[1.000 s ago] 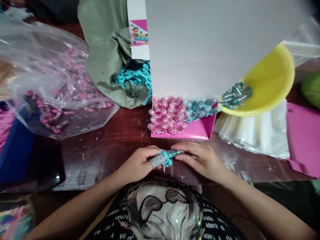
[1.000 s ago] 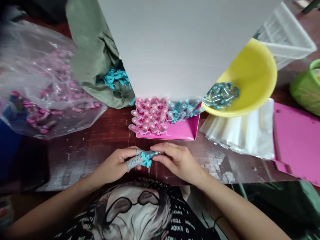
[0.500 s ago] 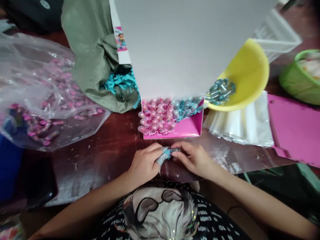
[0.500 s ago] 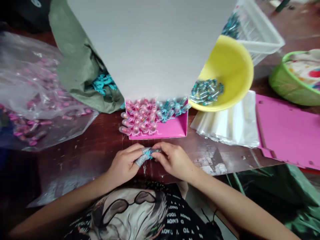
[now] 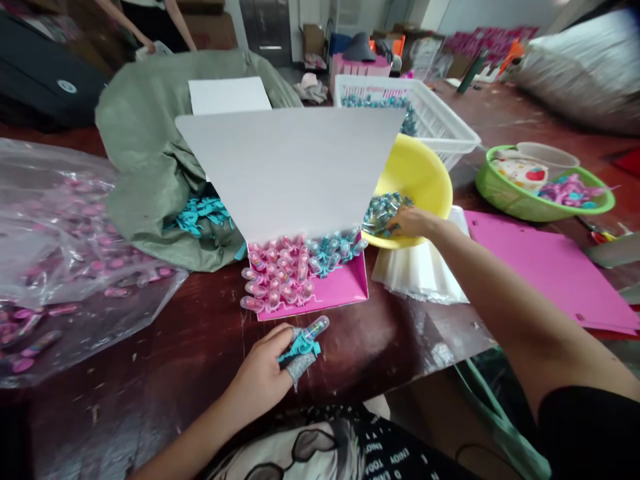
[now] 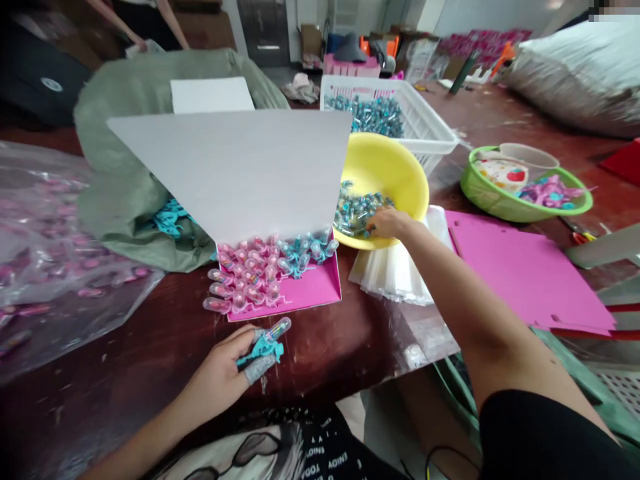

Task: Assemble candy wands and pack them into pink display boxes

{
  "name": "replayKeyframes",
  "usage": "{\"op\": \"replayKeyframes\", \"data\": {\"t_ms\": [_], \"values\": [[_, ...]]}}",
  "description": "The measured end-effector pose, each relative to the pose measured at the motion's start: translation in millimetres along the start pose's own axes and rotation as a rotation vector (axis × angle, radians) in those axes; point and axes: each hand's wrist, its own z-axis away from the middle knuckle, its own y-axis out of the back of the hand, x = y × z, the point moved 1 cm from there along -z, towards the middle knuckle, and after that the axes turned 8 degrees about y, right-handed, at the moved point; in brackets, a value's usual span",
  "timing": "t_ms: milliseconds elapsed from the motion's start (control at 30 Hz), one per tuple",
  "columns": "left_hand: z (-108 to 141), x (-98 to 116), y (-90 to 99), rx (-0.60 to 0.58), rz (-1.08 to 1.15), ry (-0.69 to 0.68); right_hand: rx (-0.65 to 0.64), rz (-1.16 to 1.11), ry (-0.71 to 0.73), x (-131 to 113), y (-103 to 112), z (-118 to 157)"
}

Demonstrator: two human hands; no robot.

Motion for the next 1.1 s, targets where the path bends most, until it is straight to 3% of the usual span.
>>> {"op": "replayKeyframes", "data": {"t_ms": [100,167,300,400,500,633,767,967,1100], "values": [[-7.1,-2.6,-12.0,0.015,0.120,0.049,-0.064,-0.045,0.033,5.2,1.5,-5.1],[-7.0,-1.8,-14.5,0.023,0.202,0.088,-0.037,-0.078,0.031,-9.2,9.2,11.3],[-5.2,5.4,-10.9,0.014,0.377,0.147,0.007,-0.382,0.083,-85.9,15.7,78.7],[-12.0,11.2,-11.8,-0.062,0.468,0.131,-0.171,-0.638,0.275,-158.8,-1.2,122.4],[-18.9,15.2,-16.2,-0.107,0.472,0.058,-0.159,-0.698,0.343,-197.0,-23.7,139.9],[-18.2,18.4,-18.0,-0.084,0.356,0.005,-0.115,-0.630,0.370,-198.1,-30.9,142.3],[-13.1,17.5,-17.8,0.040,0.226,-0.096,-0.093,-0.674,0.334,-204.0,-29.7,140.5],[-5.9,7.3,-13.6,0.257,-0.067,-0.354,-0.230,-1.151,-0.062,-226.4,-47.2,144.0],[-5.2,12.8,-4.0,0.258,-0.304,-0.479,-0.320,-1.155,-0.145,-222.6,-38.1,138.8]]}}
